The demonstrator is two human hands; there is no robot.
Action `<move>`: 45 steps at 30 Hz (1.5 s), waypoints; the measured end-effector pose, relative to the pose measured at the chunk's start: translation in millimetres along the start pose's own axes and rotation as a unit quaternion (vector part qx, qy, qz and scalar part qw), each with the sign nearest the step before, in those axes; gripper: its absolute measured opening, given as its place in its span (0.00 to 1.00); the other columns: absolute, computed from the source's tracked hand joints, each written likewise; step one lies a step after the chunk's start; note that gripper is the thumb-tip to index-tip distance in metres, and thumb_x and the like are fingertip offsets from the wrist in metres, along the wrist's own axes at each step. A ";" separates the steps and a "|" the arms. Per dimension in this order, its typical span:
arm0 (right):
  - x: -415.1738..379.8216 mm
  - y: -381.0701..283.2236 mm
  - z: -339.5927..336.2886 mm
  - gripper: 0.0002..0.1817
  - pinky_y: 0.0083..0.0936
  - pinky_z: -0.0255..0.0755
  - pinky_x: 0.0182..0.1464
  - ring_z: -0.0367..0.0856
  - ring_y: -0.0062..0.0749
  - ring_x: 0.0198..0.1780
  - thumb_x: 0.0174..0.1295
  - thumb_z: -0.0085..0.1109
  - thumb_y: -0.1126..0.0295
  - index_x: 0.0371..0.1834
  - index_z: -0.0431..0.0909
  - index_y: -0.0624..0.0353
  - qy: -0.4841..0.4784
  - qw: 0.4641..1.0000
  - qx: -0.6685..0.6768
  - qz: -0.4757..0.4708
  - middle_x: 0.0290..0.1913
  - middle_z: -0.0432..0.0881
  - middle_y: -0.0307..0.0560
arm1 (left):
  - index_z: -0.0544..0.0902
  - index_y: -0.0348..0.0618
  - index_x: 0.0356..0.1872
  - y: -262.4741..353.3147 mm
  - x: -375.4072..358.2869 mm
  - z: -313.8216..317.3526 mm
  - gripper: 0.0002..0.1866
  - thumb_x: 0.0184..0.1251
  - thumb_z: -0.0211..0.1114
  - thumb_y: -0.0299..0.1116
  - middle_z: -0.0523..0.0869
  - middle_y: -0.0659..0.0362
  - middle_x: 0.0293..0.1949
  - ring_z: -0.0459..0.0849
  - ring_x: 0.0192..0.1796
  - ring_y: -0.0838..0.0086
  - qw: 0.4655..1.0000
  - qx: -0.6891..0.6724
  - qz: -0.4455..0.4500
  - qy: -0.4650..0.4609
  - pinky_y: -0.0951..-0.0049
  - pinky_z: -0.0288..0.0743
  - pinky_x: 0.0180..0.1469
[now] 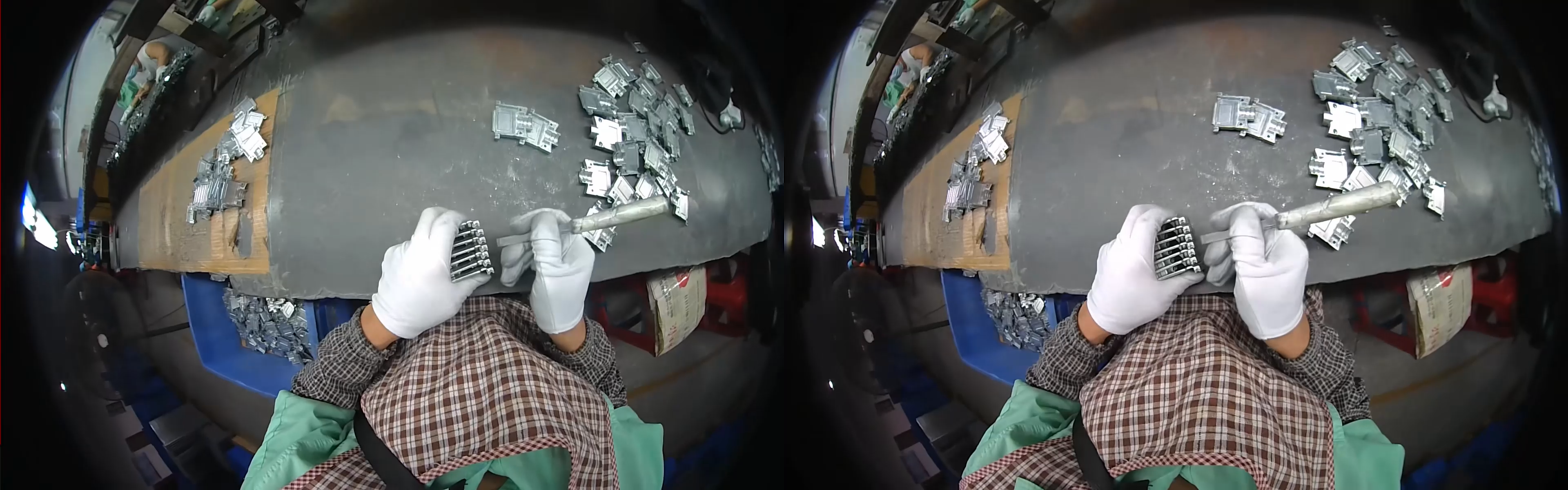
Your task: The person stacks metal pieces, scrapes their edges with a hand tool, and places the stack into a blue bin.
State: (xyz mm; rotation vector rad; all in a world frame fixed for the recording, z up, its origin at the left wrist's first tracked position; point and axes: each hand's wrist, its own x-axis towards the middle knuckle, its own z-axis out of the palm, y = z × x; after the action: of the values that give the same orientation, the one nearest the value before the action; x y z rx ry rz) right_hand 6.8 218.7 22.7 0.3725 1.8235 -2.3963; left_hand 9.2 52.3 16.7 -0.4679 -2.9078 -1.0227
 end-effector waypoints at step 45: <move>31.7 6.4 9.1 0.23 0.14 0.55 0.12 0.63 0.15 0.11 0.78 0.44 0.58 0.30 0.76 0.65 -0.075 0.993 -0.011 0.094 0.15 0.74 0.38 | 0.73 0.40 0.50 -6.4 2.2 -0.1 0.31 0.46 0.79 0.39 0.77 0.54 0.39 0.85 0.32 0.59 1.000 -0.019 0.013 -0.013 0.63 0.80 0.31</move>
State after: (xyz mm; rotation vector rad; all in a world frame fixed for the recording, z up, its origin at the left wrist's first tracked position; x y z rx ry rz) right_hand -23.4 210.1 10.9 0.3358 1.6700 -2.2115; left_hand 5.3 48.1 13.1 -0.5229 -2.9008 -1.0793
